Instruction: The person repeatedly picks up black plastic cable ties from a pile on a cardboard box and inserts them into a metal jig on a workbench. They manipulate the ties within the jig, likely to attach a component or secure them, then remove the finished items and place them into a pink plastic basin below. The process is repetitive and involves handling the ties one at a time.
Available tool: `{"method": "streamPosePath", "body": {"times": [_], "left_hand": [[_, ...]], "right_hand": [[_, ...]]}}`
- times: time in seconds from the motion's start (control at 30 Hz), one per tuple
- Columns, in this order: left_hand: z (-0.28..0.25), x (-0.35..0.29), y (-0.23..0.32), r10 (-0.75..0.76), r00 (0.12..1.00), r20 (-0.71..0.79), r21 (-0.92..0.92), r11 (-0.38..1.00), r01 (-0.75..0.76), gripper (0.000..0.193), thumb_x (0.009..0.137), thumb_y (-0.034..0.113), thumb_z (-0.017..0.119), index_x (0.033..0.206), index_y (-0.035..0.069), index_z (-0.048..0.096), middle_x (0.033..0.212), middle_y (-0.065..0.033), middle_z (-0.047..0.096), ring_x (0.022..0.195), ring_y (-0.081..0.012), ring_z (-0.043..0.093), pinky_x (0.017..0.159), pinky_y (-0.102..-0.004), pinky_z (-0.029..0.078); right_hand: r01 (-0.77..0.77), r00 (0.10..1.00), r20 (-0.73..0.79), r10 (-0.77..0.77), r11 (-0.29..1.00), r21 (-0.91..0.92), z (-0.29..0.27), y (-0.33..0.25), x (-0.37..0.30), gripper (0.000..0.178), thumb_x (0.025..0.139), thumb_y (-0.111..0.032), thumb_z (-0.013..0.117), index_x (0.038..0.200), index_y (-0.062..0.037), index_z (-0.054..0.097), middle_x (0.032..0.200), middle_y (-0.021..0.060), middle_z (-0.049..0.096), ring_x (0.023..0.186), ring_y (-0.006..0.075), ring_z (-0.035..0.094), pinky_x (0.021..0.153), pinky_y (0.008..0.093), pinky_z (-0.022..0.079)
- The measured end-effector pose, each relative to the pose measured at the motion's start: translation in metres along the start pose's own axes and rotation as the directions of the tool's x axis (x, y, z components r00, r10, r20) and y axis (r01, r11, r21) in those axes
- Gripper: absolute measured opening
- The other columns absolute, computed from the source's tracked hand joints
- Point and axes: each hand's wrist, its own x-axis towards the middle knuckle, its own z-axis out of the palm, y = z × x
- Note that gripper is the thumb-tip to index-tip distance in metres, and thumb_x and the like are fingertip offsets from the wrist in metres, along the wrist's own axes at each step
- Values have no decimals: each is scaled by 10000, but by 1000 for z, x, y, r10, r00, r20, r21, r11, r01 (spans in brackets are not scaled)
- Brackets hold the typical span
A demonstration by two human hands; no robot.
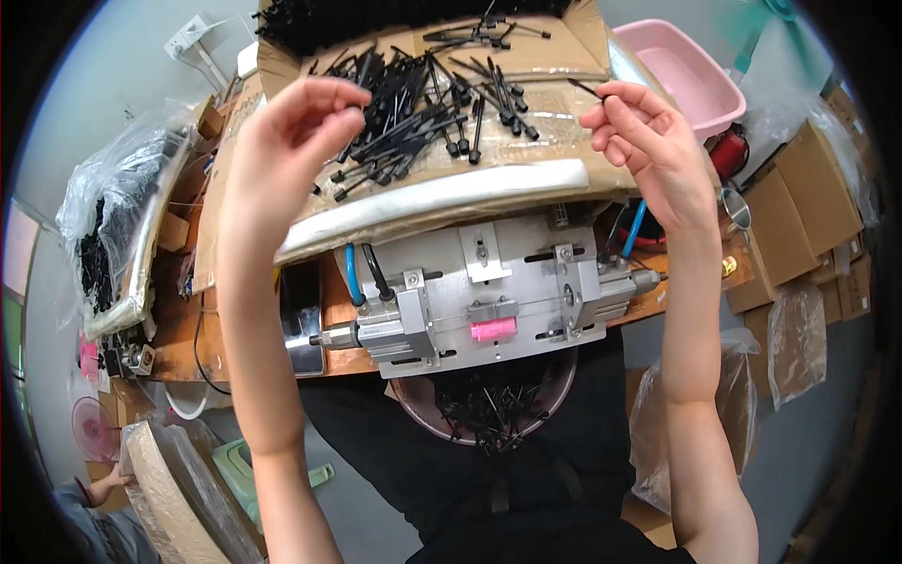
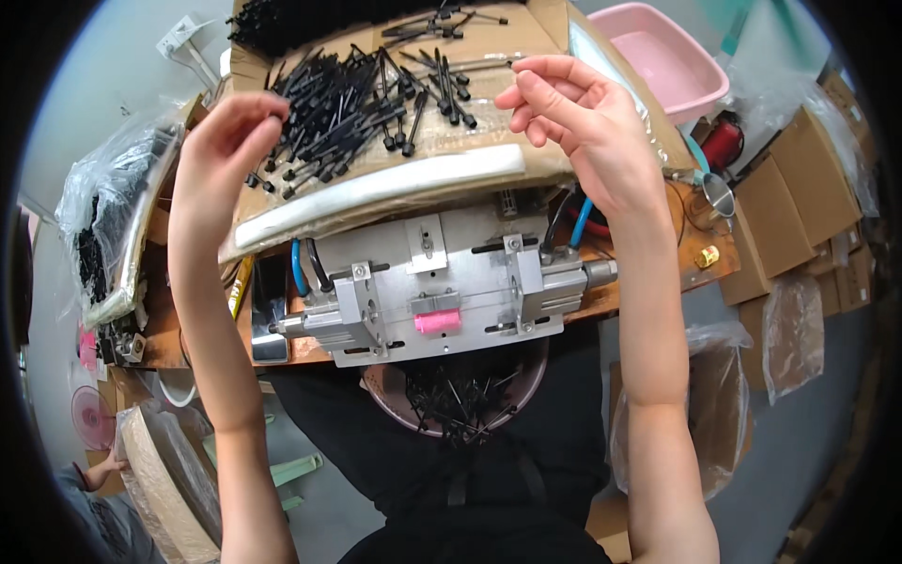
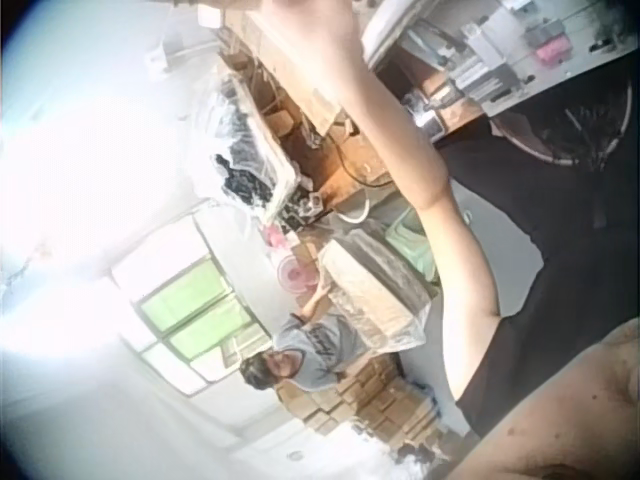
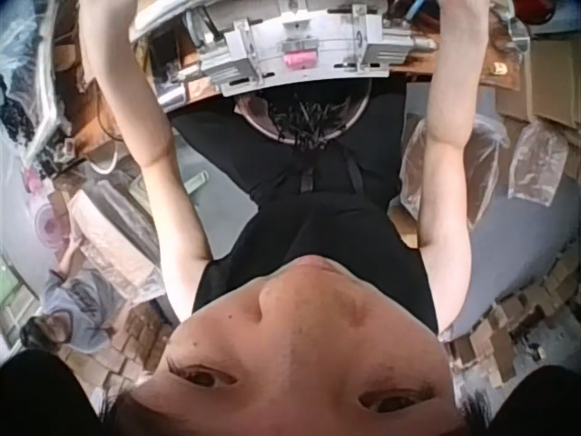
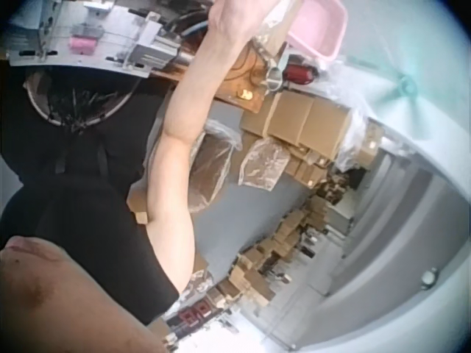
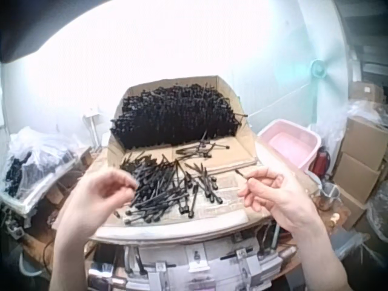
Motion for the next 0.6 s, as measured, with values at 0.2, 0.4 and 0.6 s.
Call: {"method": "streamPosePath", "body": {"times": [0.2, 0.4, 0.6], "left_hand": [[92, -152, 10, 183, 981, -67, 449, 883, -134, 638, 704, -66, 731, 1312, -50, 540, 939, -115, 591, 766, -219, 542, 726, -327, 465], [153, -204, 0, 15, 988, 153, 595, 797, -105, 618, 794, -8, 623, 1382, -77, 446, 939, -89, 511, 832, -208, 513, 761, -311, 450], [160, -200, -1, -7, 977, 211, 613, 780, -127, 664, 760, -27, 592, 1400, -79, 422, 946, -88, 502, 829, -219, 501, 767, -319, 449]], "right_hand": [[71, 994, -81, -77, 994, -81, 17, 11, -62, 210, 936, -55, 624, 1116, 50, 595, 935, 174, 695, 737, 133, 641, 578, 218, 488], [39, 989, -137, -55, 993, -114, 35, 18, -96, 201, 913, -18, 641, 1098, 47, 594, 920, 185, 691, 721, 143, 643, 582, 226, 499], [67, 975, -197, -106, 979, -193, 44, 21, -110, 172, 898, 15, 647, 1053, 49, 580, 952, 189, 681, 762, 144, 639, 606, 230, 509]]}}
